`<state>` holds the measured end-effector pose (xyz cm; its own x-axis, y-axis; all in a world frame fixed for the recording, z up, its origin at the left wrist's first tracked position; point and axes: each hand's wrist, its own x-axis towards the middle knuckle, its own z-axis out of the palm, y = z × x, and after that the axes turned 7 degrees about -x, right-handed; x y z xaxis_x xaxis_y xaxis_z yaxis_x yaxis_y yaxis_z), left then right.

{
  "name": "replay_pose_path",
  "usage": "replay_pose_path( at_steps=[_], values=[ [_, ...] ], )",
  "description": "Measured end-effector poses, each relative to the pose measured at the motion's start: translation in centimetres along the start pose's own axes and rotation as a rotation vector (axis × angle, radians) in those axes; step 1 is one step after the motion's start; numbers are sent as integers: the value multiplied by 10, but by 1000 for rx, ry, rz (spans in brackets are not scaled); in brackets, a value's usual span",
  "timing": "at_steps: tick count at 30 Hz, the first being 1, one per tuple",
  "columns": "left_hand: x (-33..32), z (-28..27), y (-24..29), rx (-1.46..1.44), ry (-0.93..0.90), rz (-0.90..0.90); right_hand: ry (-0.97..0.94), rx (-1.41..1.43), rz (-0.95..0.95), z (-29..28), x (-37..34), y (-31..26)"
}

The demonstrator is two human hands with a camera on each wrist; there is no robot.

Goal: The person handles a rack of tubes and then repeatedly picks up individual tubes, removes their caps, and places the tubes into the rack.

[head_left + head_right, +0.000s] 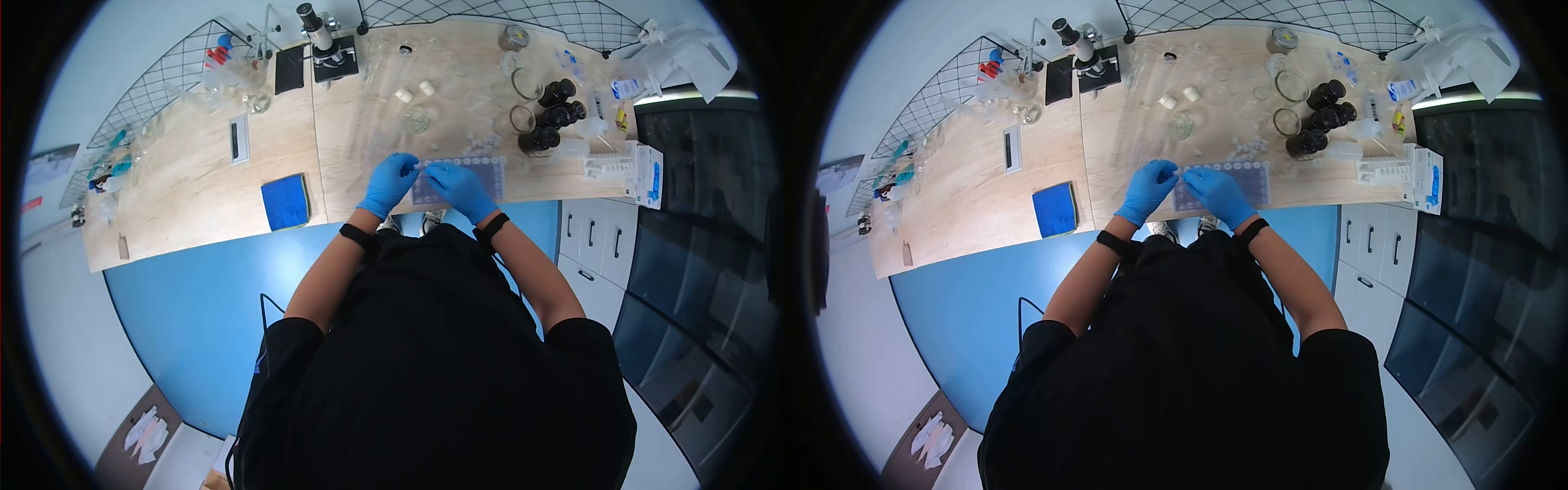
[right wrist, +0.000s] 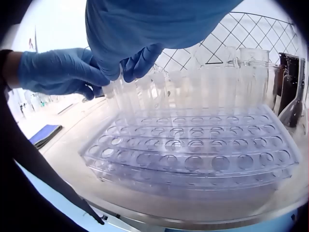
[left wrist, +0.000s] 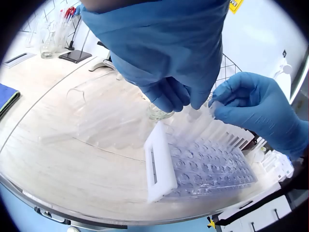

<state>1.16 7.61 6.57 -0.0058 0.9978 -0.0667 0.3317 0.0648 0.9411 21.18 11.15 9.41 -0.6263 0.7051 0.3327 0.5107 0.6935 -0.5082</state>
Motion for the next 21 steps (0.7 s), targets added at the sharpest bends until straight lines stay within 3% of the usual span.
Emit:
replay_pose_path(
  at_steps=[3, 5, 7, 12, 18, 20, 21],
  values=[
    [-4, 0, -6, -43, 62, -38, -100, -26, 24, 10, -1, 7],
    [-8, -5, -17, -70, 117, -54, -98, -175, -117, 13, -1, 13],
    [-12, -15, -37, 167, 138, -104, -82, -167, -104, 10, -1, 11],
    [-29, -15, -73, 410, 84, -72, -81, -204, -130, -1, 1, 4],
    [-15, -8, -74, 440, 127, -67, -63, 115, 155, -10, 17, 17],
    [-1, -6, -66, 382, 143, -82, -269, 105, 260, -22, 35, 33],
    [8, -6, -61, 411, 113, -111, -274, 104, 266, -25, 44, 42]
  ],
)
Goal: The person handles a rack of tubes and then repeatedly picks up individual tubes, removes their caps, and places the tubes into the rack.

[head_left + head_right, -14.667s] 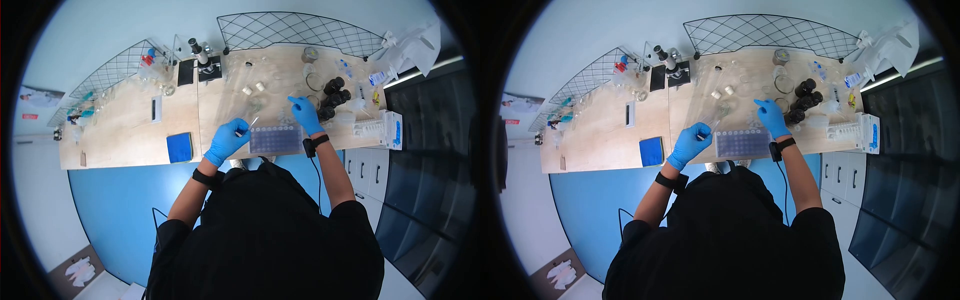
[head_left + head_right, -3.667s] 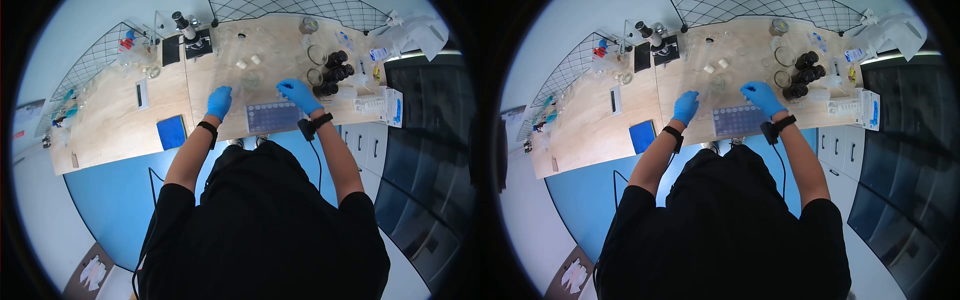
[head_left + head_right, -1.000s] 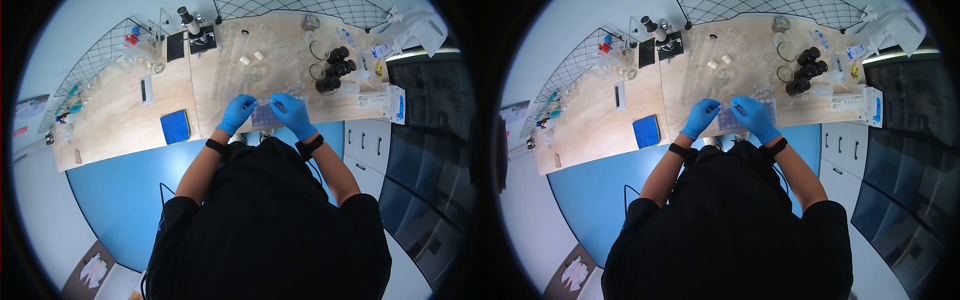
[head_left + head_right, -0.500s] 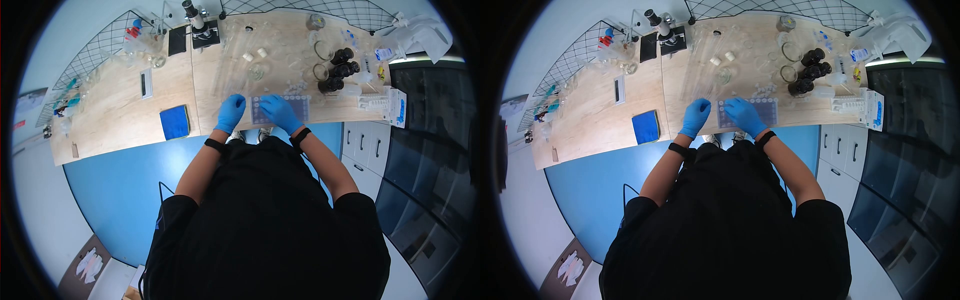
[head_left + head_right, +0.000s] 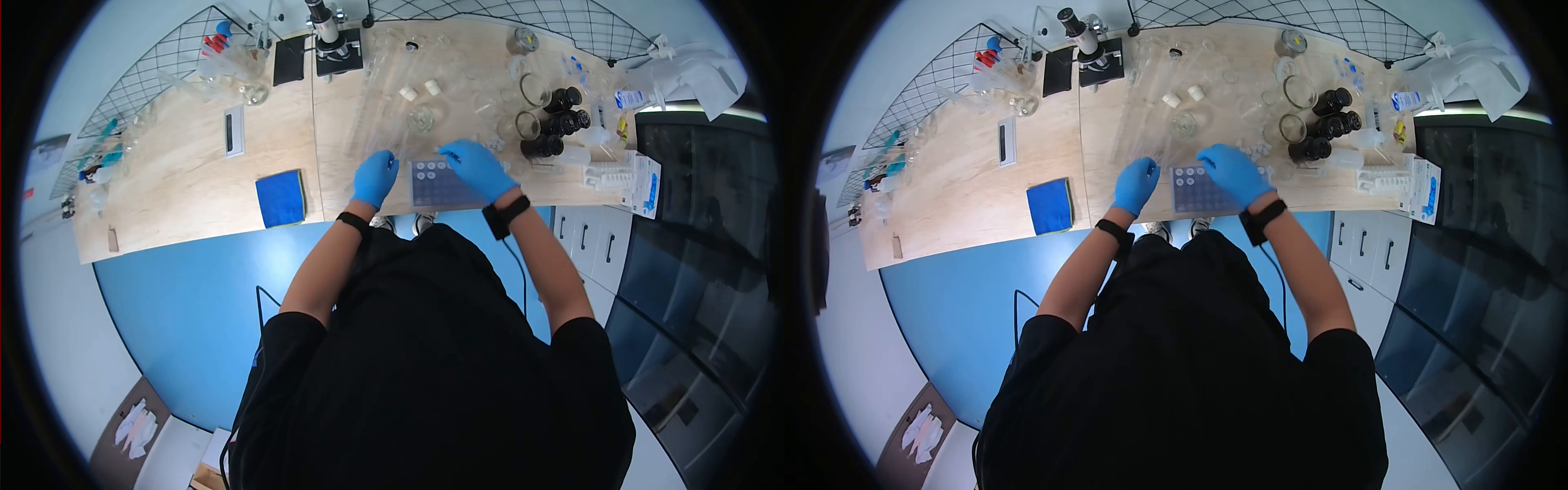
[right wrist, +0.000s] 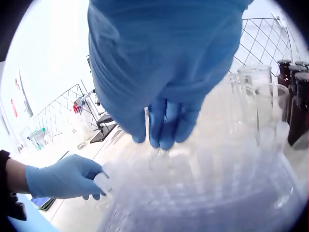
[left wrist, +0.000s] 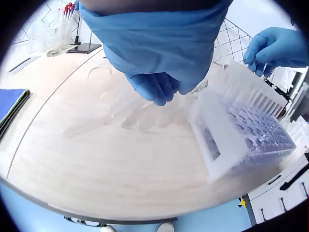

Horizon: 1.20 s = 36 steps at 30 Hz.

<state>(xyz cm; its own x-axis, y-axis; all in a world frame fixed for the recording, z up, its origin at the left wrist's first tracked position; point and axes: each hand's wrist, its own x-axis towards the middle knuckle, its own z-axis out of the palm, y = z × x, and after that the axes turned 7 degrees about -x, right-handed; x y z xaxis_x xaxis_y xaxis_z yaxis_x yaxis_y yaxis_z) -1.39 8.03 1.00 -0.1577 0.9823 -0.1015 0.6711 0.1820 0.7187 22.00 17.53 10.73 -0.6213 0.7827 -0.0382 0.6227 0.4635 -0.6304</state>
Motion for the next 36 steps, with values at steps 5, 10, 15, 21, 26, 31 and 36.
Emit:
replay_pose_path(
  at_steps=[5, 10, 15, 21, 26, 31, 36],
  values=[
    [26, 5, 11, 74, -105, -27, -517, -312, -59, -7, 53, 28],
    [36, 9, 12, 188, -195, -65, -789, -615, -89, -7, 84, -4],
    [41, 11, 10, 206, -238, -90, -1002, -687, 13, 27, 105, 8],
    [29, -5, 11, 84, -160, -90, -1052, -659, -61, 37, 111, 23],
    [17, -25, 25, -9, -115, -130, -1006, -625, -133, 51, 114, 49],
    [18, -27, 29, -76, -48, -151, -942, -623, -199, 54, 111, 58],
    [17, -26, 31, -102, -43, -127, -868, -679, -295, 54, 107, 50]
  ],
)
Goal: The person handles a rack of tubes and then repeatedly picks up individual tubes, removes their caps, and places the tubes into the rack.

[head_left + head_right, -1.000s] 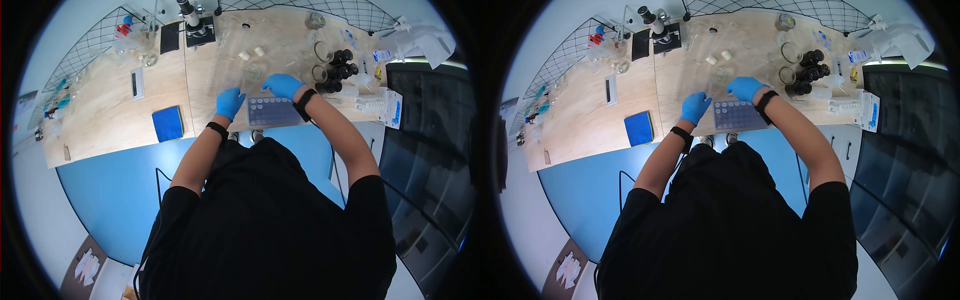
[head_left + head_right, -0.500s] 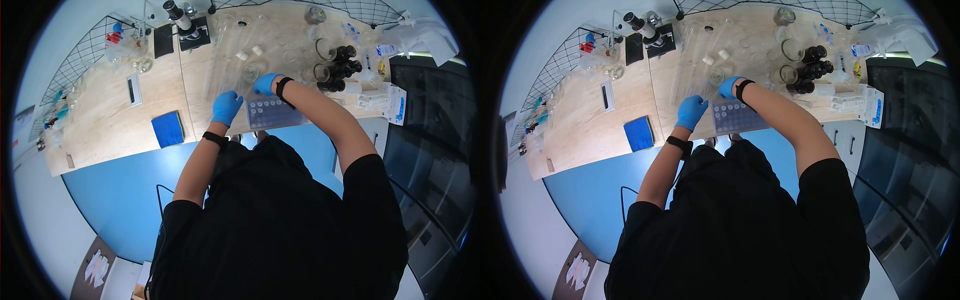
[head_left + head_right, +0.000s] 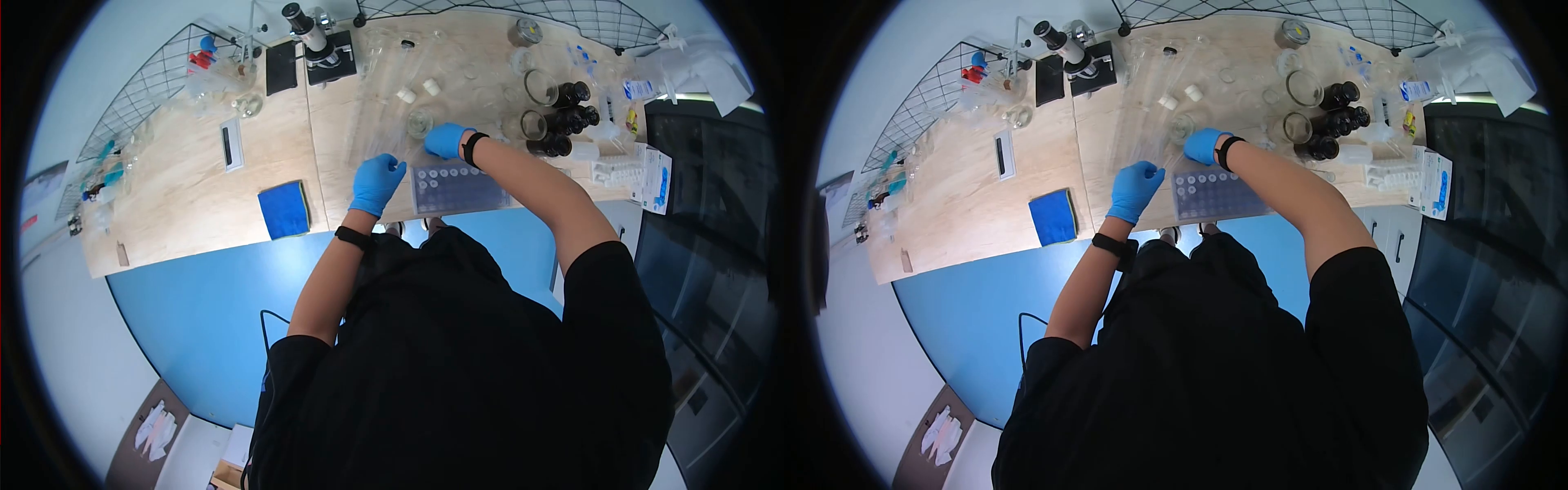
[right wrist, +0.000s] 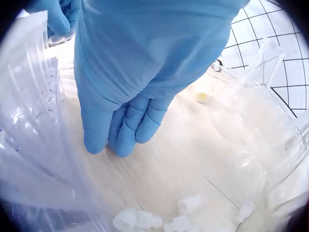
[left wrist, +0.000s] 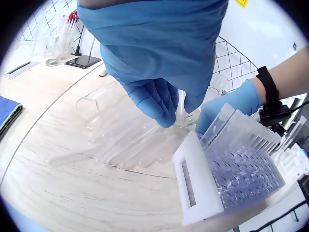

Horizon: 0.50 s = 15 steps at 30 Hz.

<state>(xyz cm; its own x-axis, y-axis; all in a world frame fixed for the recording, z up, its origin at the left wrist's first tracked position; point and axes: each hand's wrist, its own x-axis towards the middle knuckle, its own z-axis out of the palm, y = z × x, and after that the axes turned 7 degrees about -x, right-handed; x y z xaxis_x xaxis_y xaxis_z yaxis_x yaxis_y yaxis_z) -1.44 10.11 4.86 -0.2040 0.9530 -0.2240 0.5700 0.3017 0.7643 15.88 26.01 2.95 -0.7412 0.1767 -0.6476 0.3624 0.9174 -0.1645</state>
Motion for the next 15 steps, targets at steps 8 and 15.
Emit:
replay_pose_path(
  at_steps=[8, 15],
  values=[
    [-10, -20, 19, -47, -19, 30, 124, 136, -85, -24, -30, 12],
    [-30, -51, 51, -167, -39, 267, 652, 938, 95, -86, -130, -36]
  ],
)
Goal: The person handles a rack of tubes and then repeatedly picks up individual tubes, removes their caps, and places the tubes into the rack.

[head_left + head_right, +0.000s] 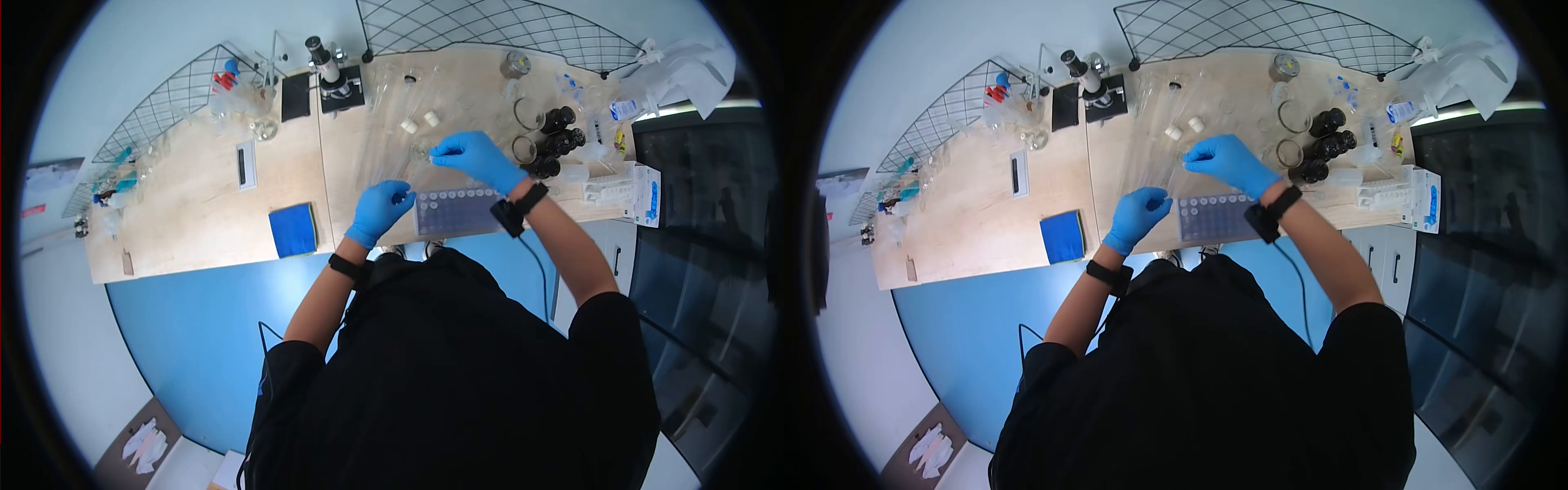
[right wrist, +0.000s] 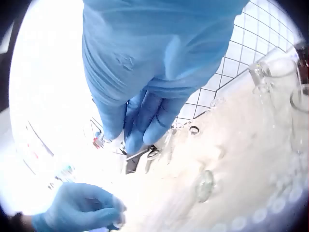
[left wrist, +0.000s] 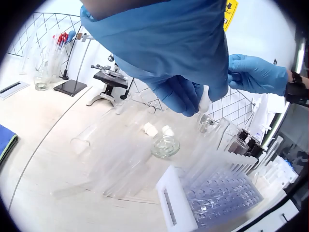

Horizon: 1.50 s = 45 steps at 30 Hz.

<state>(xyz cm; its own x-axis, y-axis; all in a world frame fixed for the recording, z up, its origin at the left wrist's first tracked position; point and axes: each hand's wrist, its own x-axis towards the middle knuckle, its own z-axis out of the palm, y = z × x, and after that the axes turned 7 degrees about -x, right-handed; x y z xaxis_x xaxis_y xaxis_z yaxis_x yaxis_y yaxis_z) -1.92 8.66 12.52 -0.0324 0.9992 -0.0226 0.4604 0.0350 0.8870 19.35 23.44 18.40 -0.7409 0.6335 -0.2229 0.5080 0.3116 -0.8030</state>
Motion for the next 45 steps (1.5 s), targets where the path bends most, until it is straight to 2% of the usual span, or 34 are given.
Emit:
replay_pose_path(
  at_steps=[2, 6, 12, 14, 24, 27, 29, 33, 35, 42, 44, 45],
  values=[
    [-3, -6, 12, -47, -38, 67, 259, 285, 63, 8, -16, -25],
    [-7, -12, 23, -26, -76, 124, 357, 437, -17, 28, -37, -33],
    [-12, -13, 35, -77, -70, 179, 419, 354, 64, 30, -56, -35],
    [-12, -11, 38, -97, -90, 182, 441, 322, -9, 32, -60, -34],
    [-13, 1, 22, -45, -203, 195, 369, 112, -26, 37, -64, -27],
    [-10, 10, 17, -56, -228, 129, 399, 120, 8, 50, -63, -17],
    [-5, 14, 14, -106, -230, 115, 504, 87, -55, 58, -68, -14],
    [6, 15, 2, -156, -268, 73, 590, -55, -127, 68, -85, -4],
    [9, 20, -5, -96, -244, 132, 598, -134, -168, 75, -92, 6],
    [18, 28, -9, -43, -257, 162, 509, -407, -204, 110, -86, 55],
    [19, 33, -36, 165, -136, 8, 481, -398, -238, 114, -82, 64],
    [17, 32, -49, 166, -140, 11, 485, -397, -234, 116, -81, 68]
  ],
)
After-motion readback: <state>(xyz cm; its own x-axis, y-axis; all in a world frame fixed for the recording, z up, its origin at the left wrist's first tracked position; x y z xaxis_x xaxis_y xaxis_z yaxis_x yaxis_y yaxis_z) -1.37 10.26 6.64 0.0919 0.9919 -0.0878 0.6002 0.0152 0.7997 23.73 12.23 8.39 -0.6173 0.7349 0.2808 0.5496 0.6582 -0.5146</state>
